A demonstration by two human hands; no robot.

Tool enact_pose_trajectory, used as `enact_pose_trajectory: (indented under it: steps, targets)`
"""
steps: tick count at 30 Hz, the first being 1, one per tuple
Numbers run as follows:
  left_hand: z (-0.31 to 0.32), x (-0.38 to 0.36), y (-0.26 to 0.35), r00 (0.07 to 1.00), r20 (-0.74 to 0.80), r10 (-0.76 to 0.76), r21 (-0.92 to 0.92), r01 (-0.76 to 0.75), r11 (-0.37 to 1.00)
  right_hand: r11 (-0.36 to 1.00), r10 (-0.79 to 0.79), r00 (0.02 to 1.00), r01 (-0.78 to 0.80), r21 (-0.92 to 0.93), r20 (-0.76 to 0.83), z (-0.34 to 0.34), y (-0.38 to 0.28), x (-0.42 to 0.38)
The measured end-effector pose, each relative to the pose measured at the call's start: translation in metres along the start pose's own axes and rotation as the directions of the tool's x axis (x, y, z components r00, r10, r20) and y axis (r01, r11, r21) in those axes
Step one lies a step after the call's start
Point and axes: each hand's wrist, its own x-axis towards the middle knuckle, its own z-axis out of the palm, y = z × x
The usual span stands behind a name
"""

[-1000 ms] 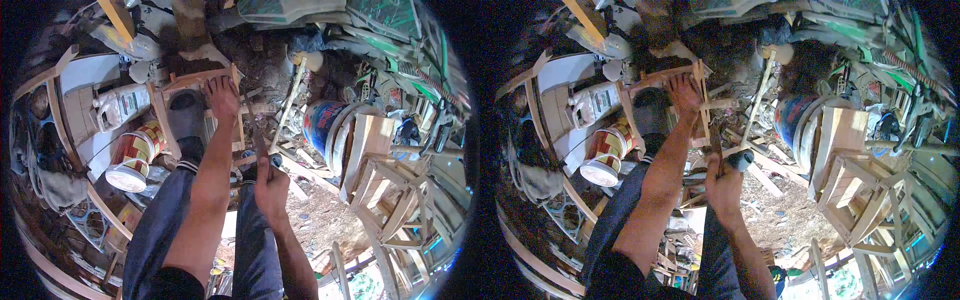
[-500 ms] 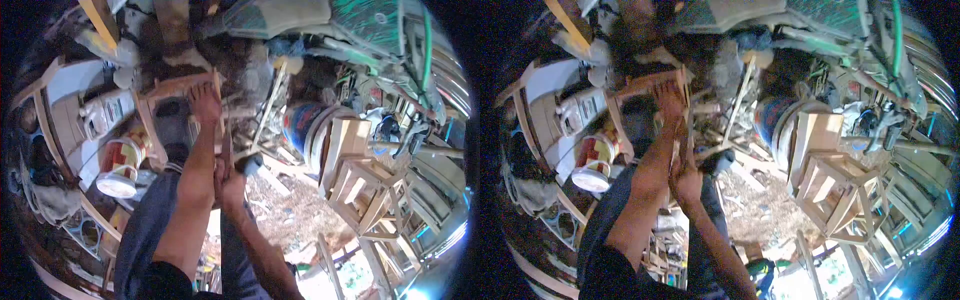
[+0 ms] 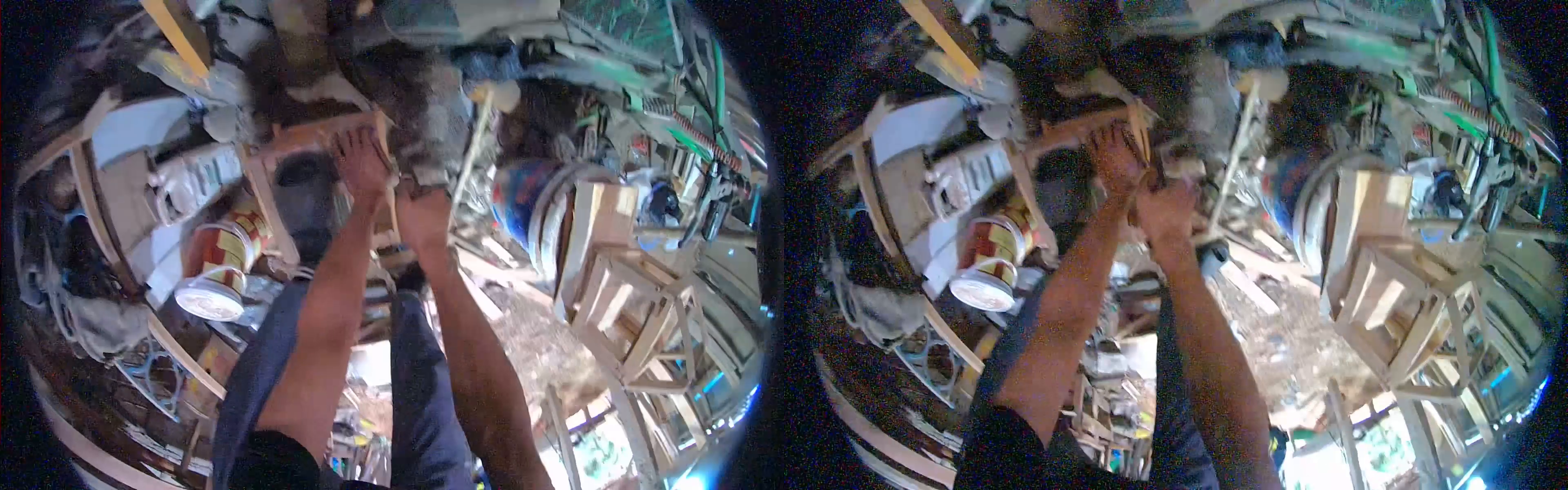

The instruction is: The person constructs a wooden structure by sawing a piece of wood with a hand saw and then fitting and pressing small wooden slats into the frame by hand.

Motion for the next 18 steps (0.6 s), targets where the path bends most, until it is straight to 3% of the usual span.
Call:
enact_pose_trajectory:
  steps: [1,3,4,6,7,9,10,11,13,14,15,16,18]
  targets:
    - [0.002,0.005,-0.006,1.000,0.016,-0.013,-0.010,0.013,1.000,0.999,-0.031,0.999,0.031,0.016,-0.006,0.008,-0.017,0.003]
    - [0.008,-0.009,-0.002,0.998,0.054,0.012,-0.043,-0.010,0.999,0.989,0.140,0.988,-0.143,-0.033,-0.069,0.001,-0.018,-0.024]
    - [0.013,-0.015,0.003,0.998,0.054,0.021,-0.050,-0.018,0.999,0.988,0.145,0.986,-0.148,-0.031,-0.079,-0.008,-0.001,-0.034]
    - [0.011,-0.013,0.003,1.000,-0.017,-0.015,-0.059,0.014,0.998,0.941,0.123,0.987,-0.149,0.305,0.104,-0.011,0.054,-0.039]
    - [0.011,-0.012,0.002,1.000,-0.015,0.013,-0.029,-0.013,0.999,0.937,0.114,0.988,-0.141,0.318,0.102,0.002,0.078,-0.039]
    - [0.020,-0.007,0.003,0.999,-0.051,-0.007,-0.037,0.005,0.999,0.883,-0.049,0.998,0.055,0.467,-0.026,0.037,0.130,-0.048]
    - [0.022,-0.013,0.001,0.997,-0.076,-0.029,-0.057,0.025,0.998,0.882,-0.034,0.999,0.032,0.470,-0.004,0.058,0.150,-0.054]
    - [0.008,-0.013,0.004,0.999,0.033,-0.033,-0.054,0.034,0.998,0.924,-0.178,0.984,0.176,0.340,-0.025,0.079,0.167,-0.057]
    - [0.023,-0.018,-0.001,1.000,-0.019,0.010,0.065,-0.009,0.998,0.881,-0.455,0.888,0.459,0.110,-0.061,0.108,0.179,-0.047]
    - [0.028,-0.018,-0.006,0.996,-0.070,0.054,0.178,-0.040,0.983,0.880,-0.451,0.890,0.456,0.135,-0.063,0.113,0.176,-0.044]
    - [0.031,-0.018,-0.006,0.983,-0.173,0.065,0.080,-0.051,0.996,0.869,-0.459,0.874,0.479,0.127,-0.156,0.108,0.169,-0.043]
    - [0.033,-0.017,-0.006,0.984,-0.161,0.074,0.093,-0.059,0.994,0.860,-0.463,0.852,0.498,0.110,-0.243,0.099,0.163,-0.047]
    - [0.028,-0.018,-0.004,0.980,-0.193,0.048,0.006,-0.048,0.999,0.931,-0.264,0.955,0.289,0.223,-0.135,0.054,0.139,-0.068]
